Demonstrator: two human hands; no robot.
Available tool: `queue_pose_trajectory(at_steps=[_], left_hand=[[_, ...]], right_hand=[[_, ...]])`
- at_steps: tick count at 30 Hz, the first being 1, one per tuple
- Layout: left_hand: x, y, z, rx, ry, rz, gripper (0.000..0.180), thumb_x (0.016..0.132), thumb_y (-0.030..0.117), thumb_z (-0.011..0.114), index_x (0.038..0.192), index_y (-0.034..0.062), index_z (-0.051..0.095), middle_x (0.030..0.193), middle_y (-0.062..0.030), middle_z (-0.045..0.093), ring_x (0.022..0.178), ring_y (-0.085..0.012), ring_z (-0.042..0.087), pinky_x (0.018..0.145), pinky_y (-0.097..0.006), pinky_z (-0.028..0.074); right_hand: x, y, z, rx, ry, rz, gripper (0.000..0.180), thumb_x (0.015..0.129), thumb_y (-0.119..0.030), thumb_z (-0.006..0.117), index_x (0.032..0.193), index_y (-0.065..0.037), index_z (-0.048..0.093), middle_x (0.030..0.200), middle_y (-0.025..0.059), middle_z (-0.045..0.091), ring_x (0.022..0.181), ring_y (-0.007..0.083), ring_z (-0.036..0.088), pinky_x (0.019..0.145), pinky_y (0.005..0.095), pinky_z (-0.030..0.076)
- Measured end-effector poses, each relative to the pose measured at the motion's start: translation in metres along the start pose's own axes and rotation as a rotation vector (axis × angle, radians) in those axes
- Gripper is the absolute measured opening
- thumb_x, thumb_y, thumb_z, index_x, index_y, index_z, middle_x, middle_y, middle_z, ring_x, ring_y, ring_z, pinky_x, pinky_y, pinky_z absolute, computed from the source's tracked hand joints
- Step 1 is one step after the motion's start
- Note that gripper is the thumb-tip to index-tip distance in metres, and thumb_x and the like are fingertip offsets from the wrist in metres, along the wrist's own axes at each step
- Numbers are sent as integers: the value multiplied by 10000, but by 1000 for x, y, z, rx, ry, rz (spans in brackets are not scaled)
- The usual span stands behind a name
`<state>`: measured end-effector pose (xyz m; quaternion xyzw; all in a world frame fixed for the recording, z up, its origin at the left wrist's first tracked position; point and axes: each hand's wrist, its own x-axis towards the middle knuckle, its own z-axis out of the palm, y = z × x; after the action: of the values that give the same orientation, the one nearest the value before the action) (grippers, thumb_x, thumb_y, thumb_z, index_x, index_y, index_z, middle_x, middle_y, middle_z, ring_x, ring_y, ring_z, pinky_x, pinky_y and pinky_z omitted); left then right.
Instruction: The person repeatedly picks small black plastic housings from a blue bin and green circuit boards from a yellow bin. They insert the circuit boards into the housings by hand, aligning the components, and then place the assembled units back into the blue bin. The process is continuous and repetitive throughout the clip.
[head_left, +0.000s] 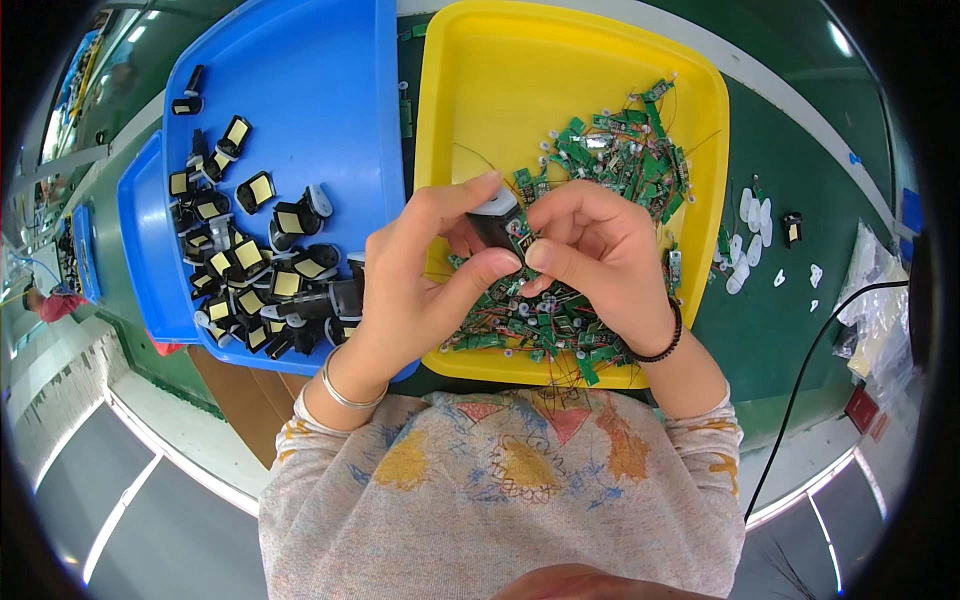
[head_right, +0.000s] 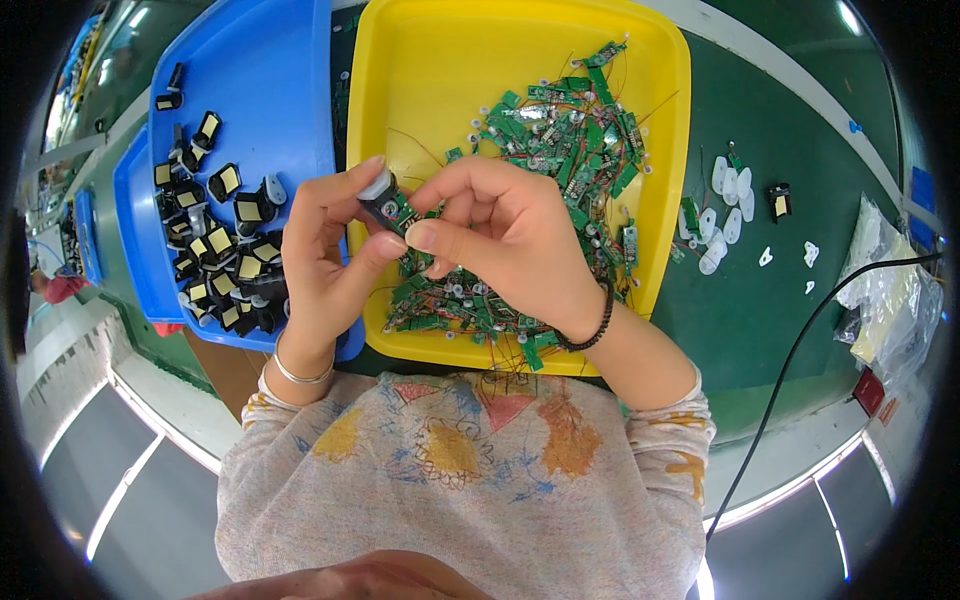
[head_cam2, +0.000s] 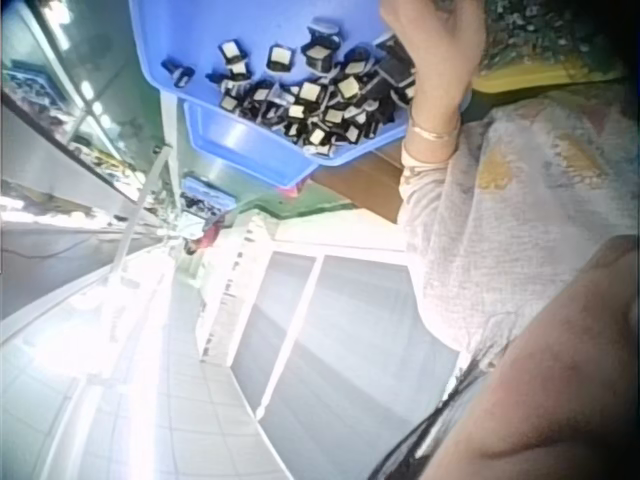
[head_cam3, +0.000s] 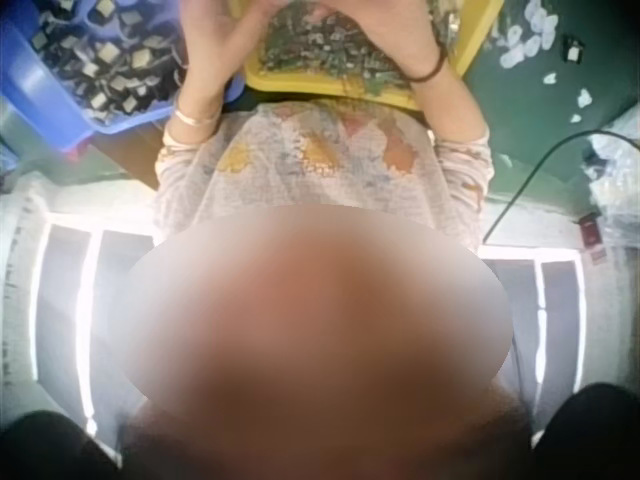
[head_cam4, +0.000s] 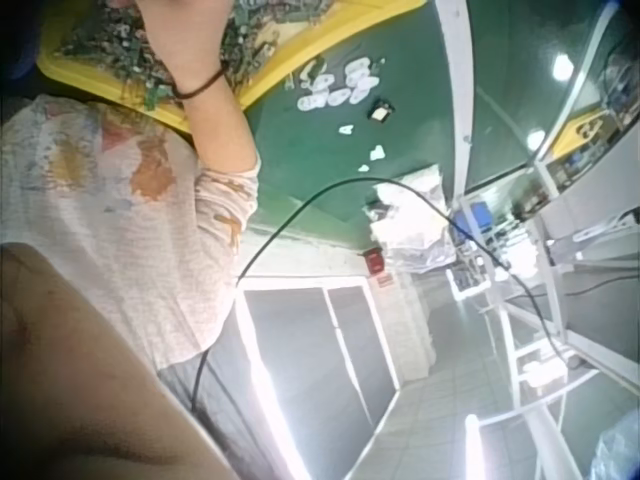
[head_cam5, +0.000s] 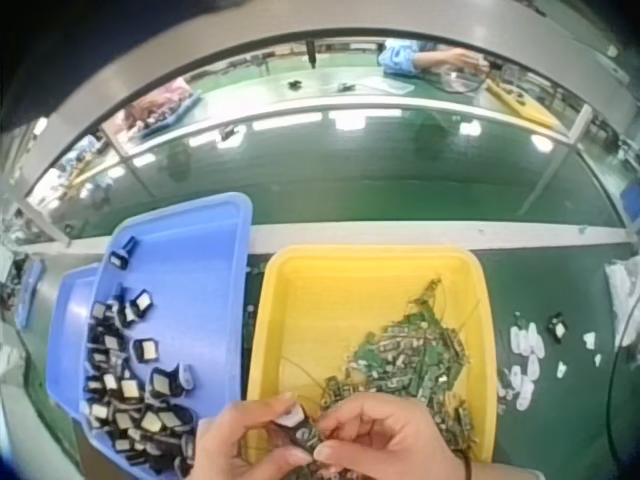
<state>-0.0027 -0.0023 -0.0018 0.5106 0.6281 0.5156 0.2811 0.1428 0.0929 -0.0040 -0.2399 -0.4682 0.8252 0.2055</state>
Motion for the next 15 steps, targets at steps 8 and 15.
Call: queue_pose_trajectory(at_steps=[8,15], left_hand=[[1,-2,2,-46,-33,-10,450,708,72,687,1106,-2,491,923,-110,620,607,-129,557,591,-226,459],[1,3,-1,-242,-186,-98,388,805,73,522,1157,23,368,1196,-274,455,1006,-201,531,758,-249,425]], right_hand=[[0,0,4,8,3,25,88,796,0,573,869,21,529,812,52,572,634,78,567,548,190,484],[-4,-1,10,-393,80,-188,87,751,9,592,803,-8,525,702,55,508,602,118,550,489,227,434]])
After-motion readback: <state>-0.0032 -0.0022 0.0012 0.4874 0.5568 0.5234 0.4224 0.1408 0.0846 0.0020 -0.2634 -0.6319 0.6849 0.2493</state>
